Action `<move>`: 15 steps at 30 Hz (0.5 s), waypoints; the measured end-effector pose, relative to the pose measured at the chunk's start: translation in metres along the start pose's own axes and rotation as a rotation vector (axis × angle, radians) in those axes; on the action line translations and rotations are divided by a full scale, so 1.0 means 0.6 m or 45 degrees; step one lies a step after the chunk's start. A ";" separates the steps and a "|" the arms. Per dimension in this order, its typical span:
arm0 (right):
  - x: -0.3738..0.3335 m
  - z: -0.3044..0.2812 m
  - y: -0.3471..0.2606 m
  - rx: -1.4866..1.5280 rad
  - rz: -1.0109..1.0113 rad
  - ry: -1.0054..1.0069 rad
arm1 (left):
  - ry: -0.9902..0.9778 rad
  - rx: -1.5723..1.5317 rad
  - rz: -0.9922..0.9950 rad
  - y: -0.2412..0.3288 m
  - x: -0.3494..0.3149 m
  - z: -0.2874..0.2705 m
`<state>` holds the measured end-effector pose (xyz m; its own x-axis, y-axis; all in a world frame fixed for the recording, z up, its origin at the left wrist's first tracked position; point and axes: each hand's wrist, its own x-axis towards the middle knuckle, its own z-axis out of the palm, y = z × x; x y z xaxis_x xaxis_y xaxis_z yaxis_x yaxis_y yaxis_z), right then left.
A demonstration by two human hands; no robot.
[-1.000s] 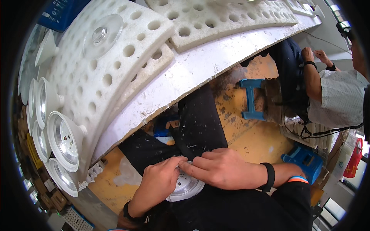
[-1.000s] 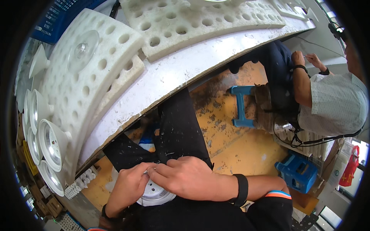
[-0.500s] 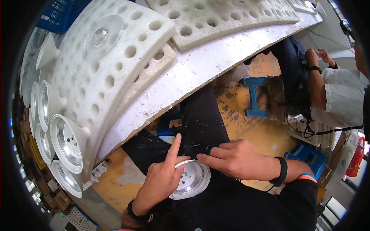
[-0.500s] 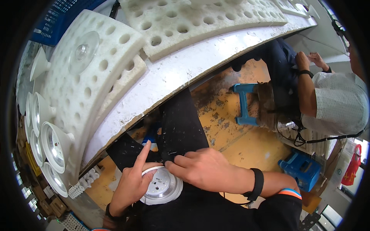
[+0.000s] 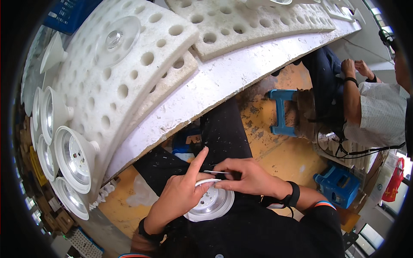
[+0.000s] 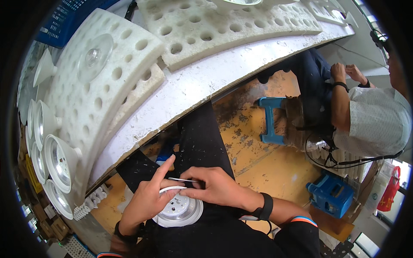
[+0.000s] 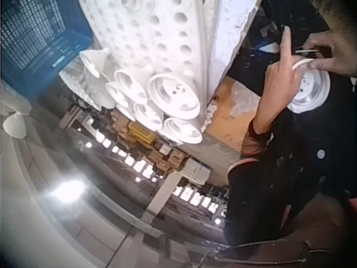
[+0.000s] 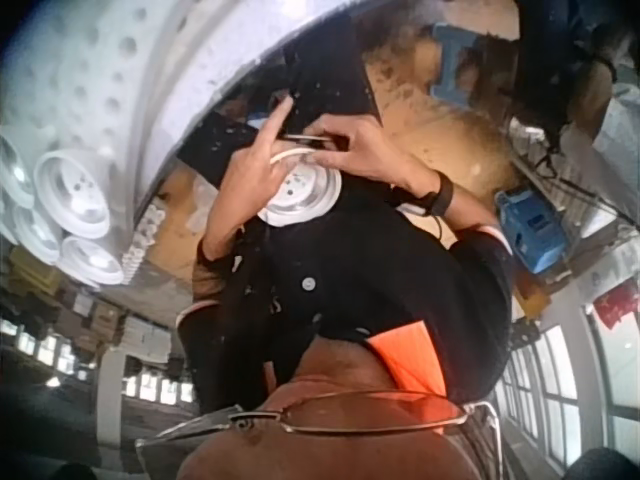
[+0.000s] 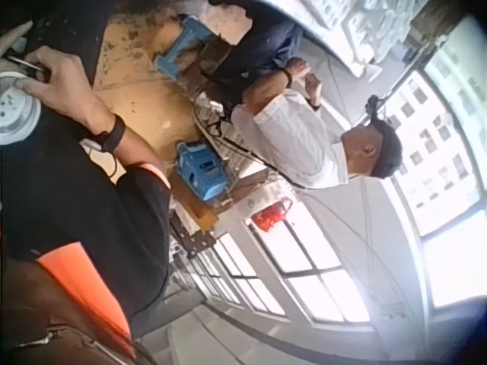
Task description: The recorder is assembling and inspecting circular LED lighting components by fitting them into white plastic housings.
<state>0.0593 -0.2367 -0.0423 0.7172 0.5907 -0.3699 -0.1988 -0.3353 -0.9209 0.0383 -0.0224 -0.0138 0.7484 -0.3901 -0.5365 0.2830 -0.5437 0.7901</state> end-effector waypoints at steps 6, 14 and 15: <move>-0.010 0.017 0.014 0.101 -0.180 0.062 | -0.005 -0.166 -0.029 -0.015 -0.005 -0.015; -0.021 0.031 0.048 0.109 -0.226 0.174 | -0.034 -0.289 0.155 -0.008 -0.023 -0.012; -0.023 0.031 0.050 0.043 -0.325 0.300 | -0.012 -0.261 0.116 -0.007 -0.026 -0.012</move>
<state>0.0311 -0.2410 -0.0674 0.8802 0.4656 -0.0924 -0.0124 -0.1721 -0.9850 0.0300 -0.0088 -0.0065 0.7712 -0.4380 -0.4620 0.3313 -0.3437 0.8787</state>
